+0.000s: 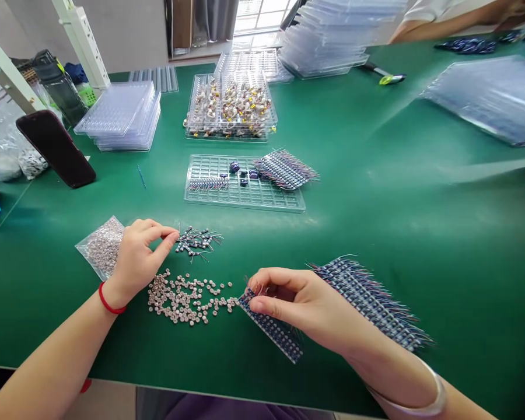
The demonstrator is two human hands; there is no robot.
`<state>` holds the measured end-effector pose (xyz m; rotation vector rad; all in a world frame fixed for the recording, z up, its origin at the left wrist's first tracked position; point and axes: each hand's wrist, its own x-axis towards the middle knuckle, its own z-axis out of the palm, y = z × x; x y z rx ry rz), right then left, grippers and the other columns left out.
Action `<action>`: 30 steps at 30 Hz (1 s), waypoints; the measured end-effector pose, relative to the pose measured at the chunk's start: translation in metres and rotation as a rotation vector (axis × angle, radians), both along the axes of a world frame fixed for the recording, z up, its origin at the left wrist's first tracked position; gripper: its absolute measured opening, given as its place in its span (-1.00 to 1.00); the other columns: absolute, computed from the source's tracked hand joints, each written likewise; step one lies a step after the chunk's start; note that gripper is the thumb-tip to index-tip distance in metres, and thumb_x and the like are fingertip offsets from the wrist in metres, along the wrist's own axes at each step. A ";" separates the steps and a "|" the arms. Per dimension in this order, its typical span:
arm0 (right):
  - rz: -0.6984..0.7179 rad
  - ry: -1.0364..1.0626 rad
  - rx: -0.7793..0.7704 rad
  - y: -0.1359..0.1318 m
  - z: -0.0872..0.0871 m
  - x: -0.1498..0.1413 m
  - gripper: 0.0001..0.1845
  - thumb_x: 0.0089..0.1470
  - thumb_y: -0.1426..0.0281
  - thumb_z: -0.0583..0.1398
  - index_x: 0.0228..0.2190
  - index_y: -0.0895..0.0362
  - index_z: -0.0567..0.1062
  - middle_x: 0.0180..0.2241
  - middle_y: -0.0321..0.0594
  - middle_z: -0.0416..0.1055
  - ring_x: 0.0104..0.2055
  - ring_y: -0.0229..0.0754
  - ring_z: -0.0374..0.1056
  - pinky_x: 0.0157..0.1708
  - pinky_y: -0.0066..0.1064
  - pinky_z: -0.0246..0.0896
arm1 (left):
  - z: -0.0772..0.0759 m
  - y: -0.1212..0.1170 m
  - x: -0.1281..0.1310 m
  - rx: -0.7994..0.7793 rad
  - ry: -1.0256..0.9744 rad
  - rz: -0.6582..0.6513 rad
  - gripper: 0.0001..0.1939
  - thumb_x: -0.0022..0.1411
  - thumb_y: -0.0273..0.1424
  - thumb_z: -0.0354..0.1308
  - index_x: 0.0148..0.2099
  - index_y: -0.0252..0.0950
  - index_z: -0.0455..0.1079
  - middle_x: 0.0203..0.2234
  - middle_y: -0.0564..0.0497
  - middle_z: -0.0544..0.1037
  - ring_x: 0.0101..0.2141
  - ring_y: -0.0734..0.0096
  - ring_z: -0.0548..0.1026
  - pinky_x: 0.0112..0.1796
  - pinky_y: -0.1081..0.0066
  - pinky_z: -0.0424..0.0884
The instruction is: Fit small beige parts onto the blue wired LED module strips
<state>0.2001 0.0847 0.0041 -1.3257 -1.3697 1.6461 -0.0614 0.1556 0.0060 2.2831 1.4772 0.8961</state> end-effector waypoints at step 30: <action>0.066 0.120 0.082 -0.003 -0.003 -0.005 -0.65 -0.02 0.13 0.34 -0.51 0.15 0.46 -0.53 -0.32 0.30 -0.49 -0.29 0.18 -0.48 -0.45 0.15 | -0.004 0.000 -0.004 -0.020 -0.015 -0.001 -0.83 0.29 -0.35 0.13 -0.27 -0.22 0.55 -0.42 0.02 0.55 -0.31 0.31 0.43 -0.23 0.27 0.31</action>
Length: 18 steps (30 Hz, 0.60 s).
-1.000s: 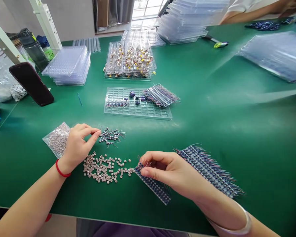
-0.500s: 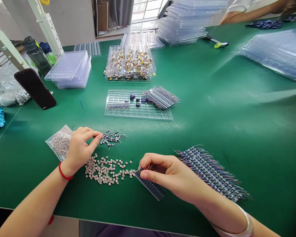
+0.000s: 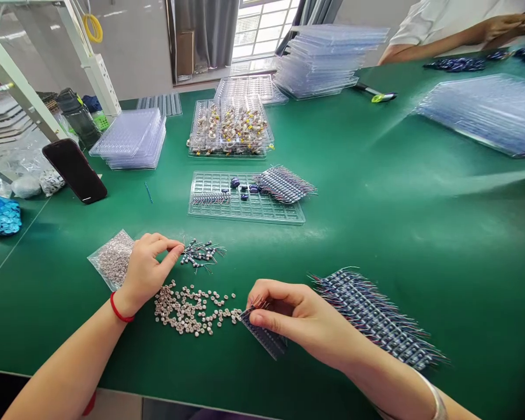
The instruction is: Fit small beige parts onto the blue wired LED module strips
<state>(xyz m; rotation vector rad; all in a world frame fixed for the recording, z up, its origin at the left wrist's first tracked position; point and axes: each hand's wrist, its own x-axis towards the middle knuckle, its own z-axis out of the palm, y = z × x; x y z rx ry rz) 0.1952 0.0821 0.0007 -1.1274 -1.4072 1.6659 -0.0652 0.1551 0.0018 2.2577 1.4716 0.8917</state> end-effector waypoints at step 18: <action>-0.001 -0.014 0.031 0.000 0.002 -0.002 -0.69 -0.02 0.18 0.34 -0.51 0.15 0.45 -0.52 -0.31 0.34 -0.48 -0.28 0.23 -0.44 -0.43 0.23 | 0.002 0.001 -0.001 -0.006 0.032 0.014 -0.82 0.29 -0.34 0.12 -0.27 -0.21 0.55 -0.42 0.01 0.55 -0.31 0.31 0.45 -0.24 0.30 0.35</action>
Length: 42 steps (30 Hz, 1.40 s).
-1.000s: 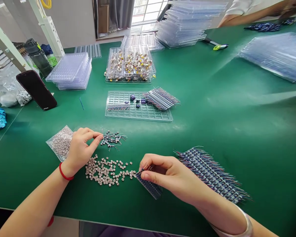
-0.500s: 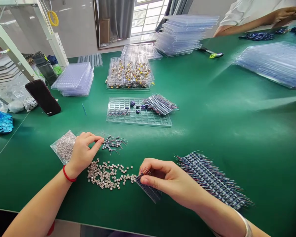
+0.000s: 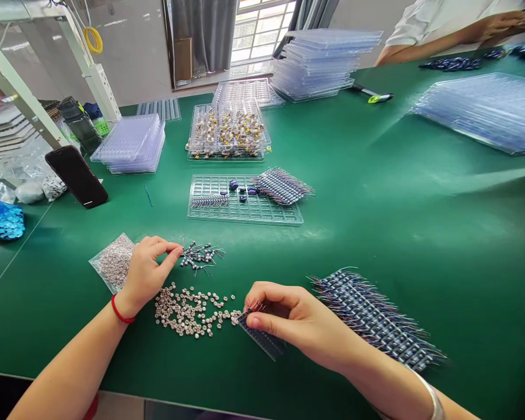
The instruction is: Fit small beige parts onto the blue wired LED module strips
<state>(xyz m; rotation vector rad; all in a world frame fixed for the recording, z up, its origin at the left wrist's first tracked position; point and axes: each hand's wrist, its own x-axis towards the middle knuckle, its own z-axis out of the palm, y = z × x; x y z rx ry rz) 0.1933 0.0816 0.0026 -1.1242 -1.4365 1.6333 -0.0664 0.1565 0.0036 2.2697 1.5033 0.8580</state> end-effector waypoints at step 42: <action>-0.099 0.064 1.020 -0.006 0.008 0.002 -0.78 0.25 0.44 0.17 -0.18 0.02 0.61 -0.51 -0.20 0.52 -0.47 -0.19 0.39 -0.42 -0.32 0.40 | 0.000 0.000 -0.001 -0.015 -0.003 0.020 -0.81 0.30 -0.33 0.11 -0.28 -0.21 0.54 -0.40 0.00 0.57 -0.29 0.31 0.46 -0.25 0.31 0.35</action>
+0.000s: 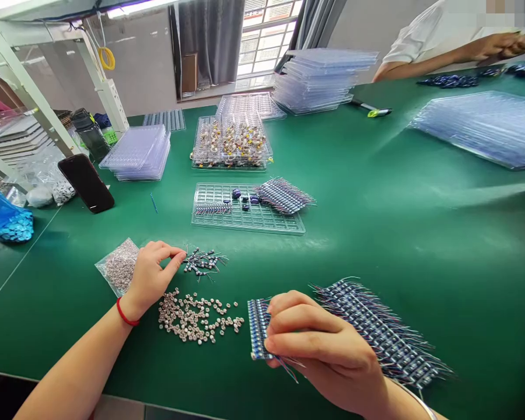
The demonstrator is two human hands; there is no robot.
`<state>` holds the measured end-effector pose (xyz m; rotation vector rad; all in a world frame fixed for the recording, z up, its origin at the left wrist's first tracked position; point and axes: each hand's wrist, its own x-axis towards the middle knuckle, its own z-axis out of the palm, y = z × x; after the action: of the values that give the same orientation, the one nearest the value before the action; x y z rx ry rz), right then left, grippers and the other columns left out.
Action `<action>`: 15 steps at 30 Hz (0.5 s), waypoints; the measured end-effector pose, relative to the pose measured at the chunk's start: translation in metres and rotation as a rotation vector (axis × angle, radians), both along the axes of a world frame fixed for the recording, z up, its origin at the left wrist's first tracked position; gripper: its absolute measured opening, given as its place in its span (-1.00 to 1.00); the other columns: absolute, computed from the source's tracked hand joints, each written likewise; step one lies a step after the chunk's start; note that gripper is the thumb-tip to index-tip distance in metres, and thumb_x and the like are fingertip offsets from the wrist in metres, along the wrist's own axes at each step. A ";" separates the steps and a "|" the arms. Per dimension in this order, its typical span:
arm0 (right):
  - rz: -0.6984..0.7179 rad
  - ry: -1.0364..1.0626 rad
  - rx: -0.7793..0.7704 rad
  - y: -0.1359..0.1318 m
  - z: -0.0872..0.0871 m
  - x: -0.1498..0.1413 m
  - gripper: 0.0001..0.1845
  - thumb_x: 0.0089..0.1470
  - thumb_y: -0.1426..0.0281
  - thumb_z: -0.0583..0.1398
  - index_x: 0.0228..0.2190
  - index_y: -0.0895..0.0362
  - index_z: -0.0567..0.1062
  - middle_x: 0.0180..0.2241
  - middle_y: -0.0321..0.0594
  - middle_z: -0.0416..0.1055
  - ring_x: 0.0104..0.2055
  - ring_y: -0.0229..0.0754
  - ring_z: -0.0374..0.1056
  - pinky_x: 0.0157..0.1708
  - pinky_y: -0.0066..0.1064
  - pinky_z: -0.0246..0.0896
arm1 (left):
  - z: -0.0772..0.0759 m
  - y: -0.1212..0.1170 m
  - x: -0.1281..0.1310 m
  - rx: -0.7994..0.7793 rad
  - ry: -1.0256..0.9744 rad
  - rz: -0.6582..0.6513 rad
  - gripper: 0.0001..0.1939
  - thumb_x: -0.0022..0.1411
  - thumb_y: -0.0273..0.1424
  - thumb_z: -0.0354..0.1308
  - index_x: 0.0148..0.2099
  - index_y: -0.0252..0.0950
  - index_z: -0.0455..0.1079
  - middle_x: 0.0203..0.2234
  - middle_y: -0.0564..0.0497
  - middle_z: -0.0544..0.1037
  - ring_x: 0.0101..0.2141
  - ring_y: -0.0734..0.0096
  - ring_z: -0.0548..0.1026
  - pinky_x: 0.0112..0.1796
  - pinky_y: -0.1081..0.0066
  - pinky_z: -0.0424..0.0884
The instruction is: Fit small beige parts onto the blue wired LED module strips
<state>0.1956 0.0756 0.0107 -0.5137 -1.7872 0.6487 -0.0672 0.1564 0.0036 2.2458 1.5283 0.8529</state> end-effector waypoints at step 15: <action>0.007 -0.001 -0.008 0.000 -0.009 0.003 -0.80 0.23 0.47 0.18 -0.20 0.05 0.61 -0.48 -0.19 0.51 -0.42 -0.17 0.37 -0.38 -0.30 0.37 | -0.001 0.000 -0.002 0.006 -0.004 -0.006 -0.83 0.30 -0.35 0.13 -0.27 -0.21 0.54 -0.39 0.01 0.57 -0.29 0.31 0.45 -0.23 0.30 0.34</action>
<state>0.1982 0.0753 0.0022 -0.5132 -1.7887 0.6612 -0.0687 0.1561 0.0024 2.2499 1.5183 0.8613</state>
